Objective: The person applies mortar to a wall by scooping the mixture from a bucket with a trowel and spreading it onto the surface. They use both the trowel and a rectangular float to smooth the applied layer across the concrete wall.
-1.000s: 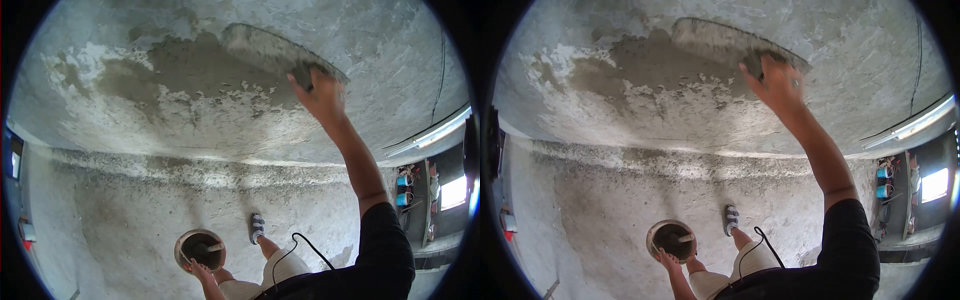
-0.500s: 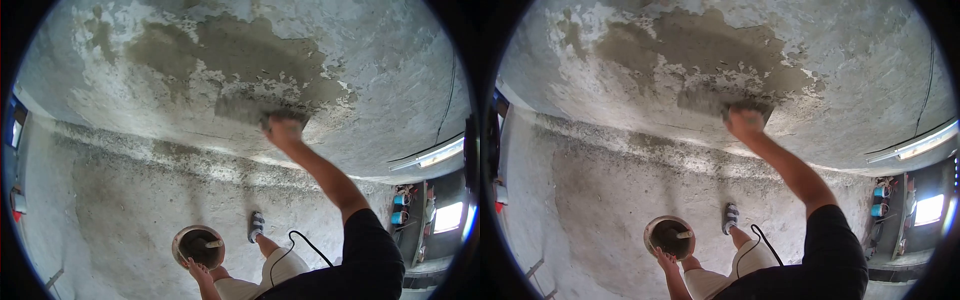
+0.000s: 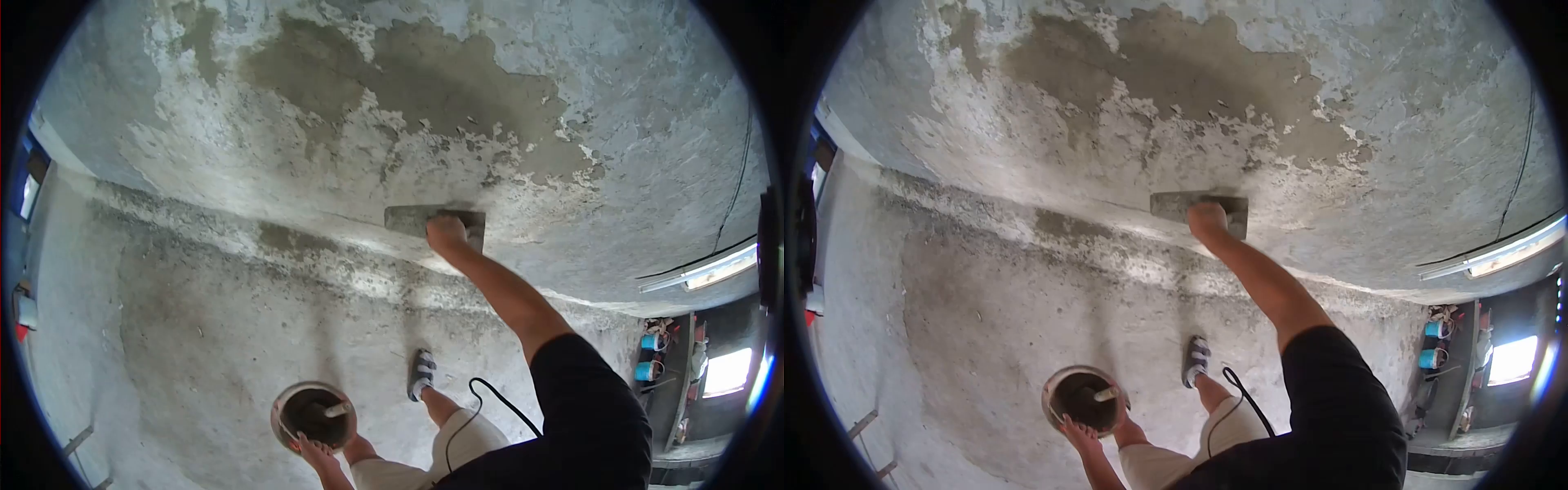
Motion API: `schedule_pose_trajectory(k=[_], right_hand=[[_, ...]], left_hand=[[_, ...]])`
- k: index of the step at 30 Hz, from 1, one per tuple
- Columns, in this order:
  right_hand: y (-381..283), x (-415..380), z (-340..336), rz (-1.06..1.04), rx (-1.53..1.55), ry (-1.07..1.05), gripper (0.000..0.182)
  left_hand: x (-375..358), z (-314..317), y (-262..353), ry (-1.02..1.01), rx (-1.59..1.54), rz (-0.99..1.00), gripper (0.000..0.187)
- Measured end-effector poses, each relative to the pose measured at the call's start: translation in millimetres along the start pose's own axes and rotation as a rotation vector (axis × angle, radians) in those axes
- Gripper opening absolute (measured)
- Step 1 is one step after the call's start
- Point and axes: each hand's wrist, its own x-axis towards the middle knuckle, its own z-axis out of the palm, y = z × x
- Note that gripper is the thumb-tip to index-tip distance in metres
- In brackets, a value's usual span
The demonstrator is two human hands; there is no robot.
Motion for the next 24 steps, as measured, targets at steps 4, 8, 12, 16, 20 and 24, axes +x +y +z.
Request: schedule_pose_trajectory(k=[4,8,12,16,20,24], right_hand=[[-21,-38,-121,0.060,0.081,0.090,0.029],[7,-26,-271,0.158,-0.025,0.592,0.059],[32,4,-298,0.165,-0.125,0.828,0.055],[4,29,-188,0.153,-0.091,0.587,0.035],[-36,39,4,-0.040,-0.033,-0.003,0.017],[-48,-3,-31,0.008,0.090,0.002,0.029]], left_hand=[[0,-8,9,0.037,-0.012,0.017,0.055],[13,6,13,-0.008,-0.029,-0.002,0.056],[8,26,16,-0.033,0.015,-0.011,0.056],[19,30,12,-0.009,0.035,0.019,0.053],[13,23,13,-0.067,-0.058,0.073,0.050],[6,14,15,-0.093,-0.066,0.045,0.050]])
